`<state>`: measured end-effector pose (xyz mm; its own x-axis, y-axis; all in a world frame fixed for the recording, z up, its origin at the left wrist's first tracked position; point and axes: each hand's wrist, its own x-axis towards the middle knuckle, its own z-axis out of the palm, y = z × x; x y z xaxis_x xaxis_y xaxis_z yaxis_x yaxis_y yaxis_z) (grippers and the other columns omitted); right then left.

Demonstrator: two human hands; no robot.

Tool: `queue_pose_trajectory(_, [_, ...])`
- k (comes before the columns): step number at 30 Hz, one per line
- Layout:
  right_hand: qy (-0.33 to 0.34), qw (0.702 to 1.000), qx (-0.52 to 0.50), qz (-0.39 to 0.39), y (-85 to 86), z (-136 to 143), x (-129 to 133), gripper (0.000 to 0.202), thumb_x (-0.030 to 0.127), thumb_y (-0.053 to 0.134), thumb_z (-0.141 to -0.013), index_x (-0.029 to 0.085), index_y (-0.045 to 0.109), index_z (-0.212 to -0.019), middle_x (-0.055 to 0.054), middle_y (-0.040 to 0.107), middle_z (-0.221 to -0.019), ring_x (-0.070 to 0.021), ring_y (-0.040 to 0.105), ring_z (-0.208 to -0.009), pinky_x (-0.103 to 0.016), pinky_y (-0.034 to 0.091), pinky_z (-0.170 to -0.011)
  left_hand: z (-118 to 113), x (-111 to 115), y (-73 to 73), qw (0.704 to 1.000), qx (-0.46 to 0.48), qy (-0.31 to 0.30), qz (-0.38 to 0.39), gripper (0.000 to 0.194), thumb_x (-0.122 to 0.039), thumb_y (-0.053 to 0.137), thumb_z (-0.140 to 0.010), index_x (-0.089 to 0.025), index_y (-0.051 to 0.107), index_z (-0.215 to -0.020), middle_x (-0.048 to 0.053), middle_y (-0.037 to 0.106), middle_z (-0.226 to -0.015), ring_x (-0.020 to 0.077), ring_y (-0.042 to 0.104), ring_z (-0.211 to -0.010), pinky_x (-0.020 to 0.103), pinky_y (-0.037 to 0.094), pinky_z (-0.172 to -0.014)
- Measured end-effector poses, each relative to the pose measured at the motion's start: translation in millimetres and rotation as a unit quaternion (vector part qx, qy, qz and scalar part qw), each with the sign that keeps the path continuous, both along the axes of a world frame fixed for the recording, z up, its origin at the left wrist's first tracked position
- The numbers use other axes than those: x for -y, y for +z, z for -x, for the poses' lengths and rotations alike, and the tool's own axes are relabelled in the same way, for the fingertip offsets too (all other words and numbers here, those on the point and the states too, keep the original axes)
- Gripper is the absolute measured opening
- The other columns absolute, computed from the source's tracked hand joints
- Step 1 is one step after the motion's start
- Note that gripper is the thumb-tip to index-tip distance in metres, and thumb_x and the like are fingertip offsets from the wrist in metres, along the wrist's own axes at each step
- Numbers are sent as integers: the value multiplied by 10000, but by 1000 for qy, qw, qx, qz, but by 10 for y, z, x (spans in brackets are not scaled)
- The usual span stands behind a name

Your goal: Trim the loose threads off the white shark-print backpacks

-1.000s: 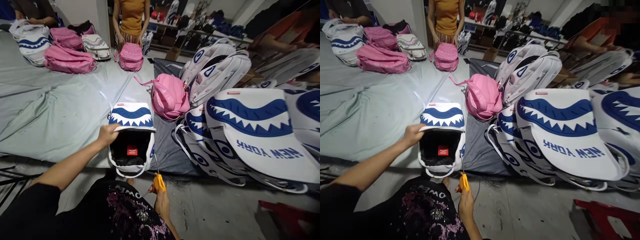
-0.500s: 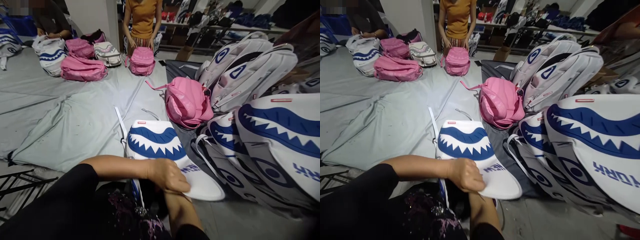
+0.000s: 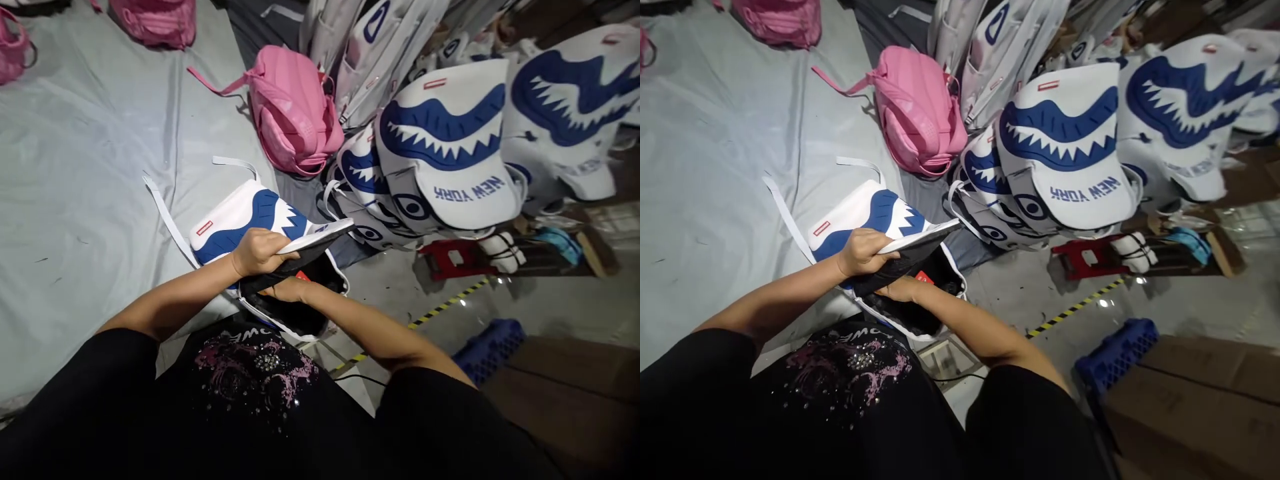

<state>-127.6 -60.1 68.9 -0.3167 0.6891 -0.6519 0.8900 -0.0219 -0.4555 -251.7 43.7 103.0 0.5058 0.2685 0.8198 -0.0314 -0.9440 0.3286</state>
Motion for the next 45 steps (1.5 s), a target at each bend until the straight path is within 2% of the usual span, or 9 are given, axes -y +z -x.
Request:
queue_pose_trajectory(5, [-31, 953, 237, 187, 362, -427, 708, 309, 416, 592, -928, 162, 764, -887, -160, 745, -985, -322, 696, -1016, -414, 519, -872, 244, -11, -289, 991, -33, 84, 96, 349, -408, 526, -969, -176, 631, -730, 12, 643, -602, 109, 570, -511, 233, 392, -530])
queue_pose_trajectory(9, [-144, 936, 308, 94, 567, -728, 718, 482, 562, 431, -980, 179, 703, -1088, -173, 732, -1036, -304, 701, -995, -380, 521, -801, 282, 64, -314, 982, -51, 110, 148, 393, -440, 503, -971, -176, 640, -716, 4, 628, -584, 102, 551, -494, 224, 377, -514])
queue_pose_trajectory(15, [-282, 895, 342, -43, 146, -855, 213, 426, 413, 379, -1022, 94, 581, -1219, -225, 698, -1115, -286, 687, -1040, -339, 503, -837, 251, 106, -213, 982, -68, 108, 142, 369, -424, 520, -958, -177, 649, -716, 4, 613, -578, 108, 539, -499, 234, 362, -522])
queue_pose_trajectory(23, [-353, 913, 128, 160, 94, -659, 1447, 374, 521, 576, -921, 176, 720, -924, -78, 699, -692, -219, 696, -704, -290, 522, -661, 256, -126, -215, 977, 20, 185, 105, 279, -338, 602, -920, -166, 649, -705, 1, 613, -574, 106, 523, -495, 236, 334, -513])
queue_pose_trajectory(26, [-394, 909, 129, 42, -116, -517, 1304, 406, 499, 545, -945, 163, 656, -1145, -118, 730, -865, -229, 700, -792, -289, 512, -696, 97, -97, -136, 989, 22, 120, 87, 276, -329, 613, -917, -169, 636, -693, -12, 600, -562, 94, 510, -480, 225, 337, -504])
queue_pose_trajectory(32, [-246, 959, 91, -110, -744, -336, 716, 436, 372, 567, -956, 186, 549, -1350, -114, 711, -1157, -225, 661, -1061, -266, 440, -912, -72, -124, -95, 991, -51, 96, 83, 370, -427, 557, -931, -181, 624, -662, -6, 568, -542, 101, 490, -473, 241, 328, -503])
queue_pose_trajectory(36, [-424, 886, 101, -157, -959, -321, 679, 495, 416, 350, -1038, 136, 450, -1434, -134, 697, -1181, -230, 665, -1041, -266, 441, -851, 2, -246, -178, 971, -37, 193, 136, 404, -480, 526, -921, -180, 610, -663, -5, 545, -543, 112, 489, -497, 243, 355, -525])
queue_pose_trajectory(39, [-517, 831, 91, -187, -1005, -305, 654, 485, 438, 344, -1035, 144, 483, -1395, -112, 720, -1105, -230, 680, -982, -255, 438, -799, 25, -307, -225, 959, -18, 235, 157, 442, -533, 508, -912, -180, 591, -660, -11, 516, -544, 111, 463, -501, 245, 350, -528])
queue_pose_trajectory(45, [-475, 858, 122, -152, -626, -413, 497, 446, 442, 358, -1032, 151, 512, -1333, -118, 724, -1037, -242, 684, -947, -265, 443, -762, -65, -338, -247, 967, -10, 199, 160, 431, -524, 516, -913, -183, 581, -657, -8, 510, -549, 111, 452, -503, 250, 353, -537])
